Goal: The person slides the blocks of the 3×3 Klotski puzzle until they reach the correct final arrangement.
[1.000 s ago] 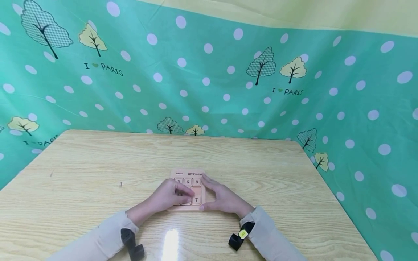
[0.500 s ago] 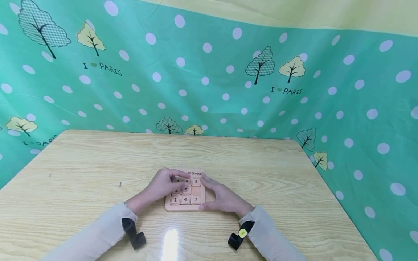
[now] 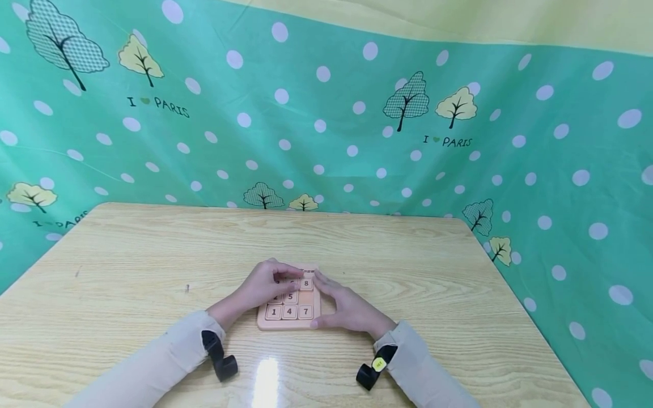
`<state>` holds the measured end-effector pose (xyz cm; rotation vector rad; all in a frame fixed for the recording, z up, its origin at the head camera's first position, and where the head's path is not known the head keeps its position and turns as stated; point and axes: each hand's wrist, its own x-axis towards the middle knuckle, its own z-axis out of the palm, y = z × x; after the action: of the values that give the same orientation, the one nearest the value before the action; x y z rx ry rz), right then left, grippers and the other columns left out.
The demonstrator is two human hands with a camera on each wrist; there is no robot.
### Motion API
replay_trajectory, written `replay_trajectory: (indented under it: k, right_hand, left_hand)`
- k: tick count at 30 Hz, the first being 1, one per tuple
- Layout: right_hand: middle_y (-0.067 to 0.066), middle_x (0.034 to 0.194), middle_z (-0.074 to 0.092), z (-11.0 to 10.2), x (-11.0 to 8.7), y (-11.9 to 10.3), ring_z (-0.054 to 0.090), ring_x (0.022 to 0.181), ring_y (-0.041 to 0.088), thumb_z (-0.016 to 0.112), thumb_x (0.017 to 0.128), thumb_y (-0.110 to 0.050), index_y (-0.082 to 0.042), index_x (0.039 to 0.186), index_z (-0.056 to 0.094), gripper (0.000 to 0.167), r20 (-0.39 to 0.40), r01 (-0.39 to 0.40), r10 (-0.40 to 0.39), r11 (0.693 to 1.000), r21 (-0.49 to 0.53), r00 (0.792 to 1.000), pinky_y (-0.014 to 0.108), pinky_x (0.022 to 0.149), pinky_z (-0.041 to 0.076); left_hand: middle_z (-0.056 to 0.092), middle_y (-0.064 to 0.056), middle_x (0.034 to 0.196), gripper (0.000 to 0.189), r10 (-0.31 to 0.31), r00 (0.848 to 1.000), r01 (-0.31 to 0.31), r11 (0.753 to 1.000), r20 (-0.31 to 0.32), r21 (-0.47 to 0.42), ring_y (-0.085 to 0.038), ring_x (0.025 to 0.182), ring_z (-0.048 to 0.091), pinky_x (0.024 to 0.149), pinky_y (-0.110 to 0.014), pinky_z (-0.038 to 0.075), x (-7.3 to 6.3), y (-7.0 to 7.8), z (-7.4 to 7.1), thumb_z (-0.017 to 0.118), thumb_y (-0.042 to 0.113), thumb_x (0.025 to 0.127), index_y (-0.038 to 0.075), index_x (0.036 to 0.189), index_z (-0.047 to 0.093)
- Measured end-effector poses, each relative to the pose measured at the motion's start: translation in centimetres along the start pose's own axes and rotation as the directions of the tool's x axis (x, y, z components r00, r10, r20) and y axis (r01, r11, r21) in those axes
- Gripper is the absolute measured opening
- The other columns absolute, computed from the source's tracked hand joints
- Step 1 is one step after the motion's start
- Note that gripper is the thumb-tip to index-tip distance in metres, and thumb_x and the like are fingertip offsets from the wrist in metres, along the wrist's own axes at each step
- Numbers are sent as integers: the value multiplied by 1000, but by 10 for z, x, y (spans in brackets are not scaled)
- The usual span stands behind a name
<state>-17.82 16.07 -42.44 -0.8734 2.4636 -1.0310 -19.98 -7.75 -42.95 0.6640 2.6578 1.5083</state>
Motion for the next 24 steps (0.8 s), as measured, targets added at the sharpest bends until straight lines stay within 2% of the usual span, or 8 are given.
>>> replay_trajectory:
  k: [17,21,24]
  right_hand:
    - [-6,157,10,0,0,0,10,143,19,73,76,-47,-15,149,24,94,2,-12,12,1000,7,1000,45,114,14]
    - [-5,157,10,0,0,0,10,143,19,74,77,-46,-15,149,24,93,0,-6,6,1000,13,1000,46,114,14]
    - [-5,157,10,0,0,1,10,143,20,73,77,-45,-15,149,24,93,1,-4,4,1000,17,1000,46,114,13]
  left_hand:
    - [70,3,95,20,4,1000,-4,1000,-12,17,-12,82,50,73,-26,42,2,-2,3,74,13,80,14,99,74]
    - [70,3,93,16,3,1000,-3,1000,6,13,-11,81,52,73,-25,44,2,-1,3,73,12,80,14,96,74]
    - [69,4,88,14,9,1000,-9,1000,28,9,-11,77,52,67,-23,45,2,0,2,73,12,80,13,94,75]
